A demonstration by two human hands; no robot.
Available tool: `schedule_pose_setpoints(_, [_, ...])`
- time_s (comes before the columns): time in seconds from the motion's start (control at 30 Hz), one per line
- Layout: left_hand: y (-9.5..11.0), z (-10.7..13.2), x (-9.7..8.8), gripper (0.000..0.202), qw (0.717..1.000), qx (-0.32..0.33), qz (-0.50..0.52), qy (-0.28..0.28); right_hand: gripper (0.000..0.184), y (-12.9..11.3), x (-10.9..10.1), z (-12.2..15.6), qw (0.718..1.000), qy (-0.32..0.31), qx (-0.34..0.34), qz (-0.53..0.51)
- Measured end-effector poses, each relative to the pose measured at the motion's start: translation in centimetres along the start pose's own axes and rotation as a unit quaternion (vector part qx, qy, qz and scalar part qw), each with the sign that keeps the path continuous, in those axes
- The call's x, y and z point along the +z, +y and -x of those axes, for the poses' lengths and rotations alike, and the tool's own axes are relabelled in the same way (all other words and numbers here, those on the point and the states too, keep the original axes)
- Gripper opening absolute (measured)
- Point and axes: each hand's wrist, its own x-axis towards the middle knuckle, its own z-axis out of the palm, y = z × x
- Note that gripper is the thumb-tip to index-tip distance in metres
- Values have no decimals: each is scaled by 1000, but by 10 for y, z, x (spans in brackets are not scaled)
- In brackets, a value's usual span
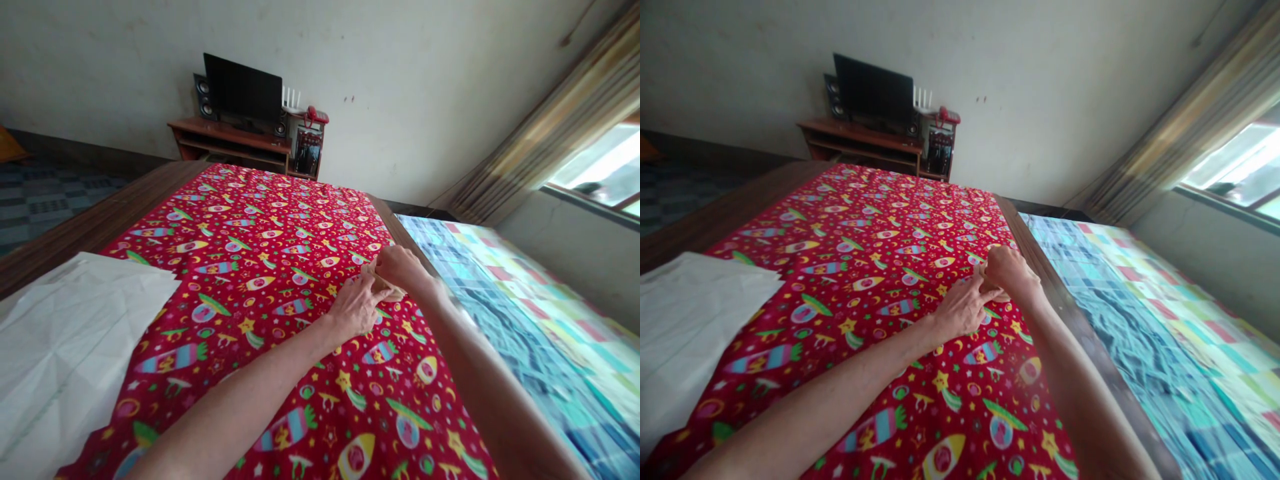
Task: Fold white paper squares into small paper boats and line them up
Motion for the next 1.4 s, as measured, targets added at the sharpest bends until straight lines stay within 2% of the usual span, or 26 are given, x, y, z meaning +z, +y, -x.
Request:
schedule_pose_setpoints(0.2, [-9, 0, 0, 34, 988, -1, 138, 70, 28, 3, 8, 8, 999, 18, -3, 34])
schedule_pose_setpoints(0.37, [-21, -4, 6, 21, 976, -43, 188, 102, 29, 13, 19, 14, 998, 27, -23, 45])
schedule_pose_setpoints(0.53, [-30, -10, 7, 16, 968, -64, 211, 121, 34, 16, 24, 20, 997, 35, -49, 46])
schedule_pose_setpoints(0.67, [-34, -11, 4, 13, 964, -70, 221, 127, 26, 15, 24, 20, 993, 33, -99, 55])
schedule_pose_setpoints(0.97, [-38, -10, 11, 14, 957, -87, 242, 137, 24, 20, 16, 9, 987, 11, -159, 20])
schedule_pose_setpoints(1.17, [-39, -10, 14, 19, 958, -76, 241, 137, 26, 29, 19, 7, 988, 18, -146, -34])
schedule_pose_setpoints(1.27, [-40, -10, 15, 19, 958, -70, 239, 139, 24, 28, 23, 6, 988, 43, -138, -59])
schedule_pose_setpoints(1.4, [-40, -10, 15, 19, 959, -64, 236, 145, 26, 26, 24, 6, 980, 119, -123, -100])
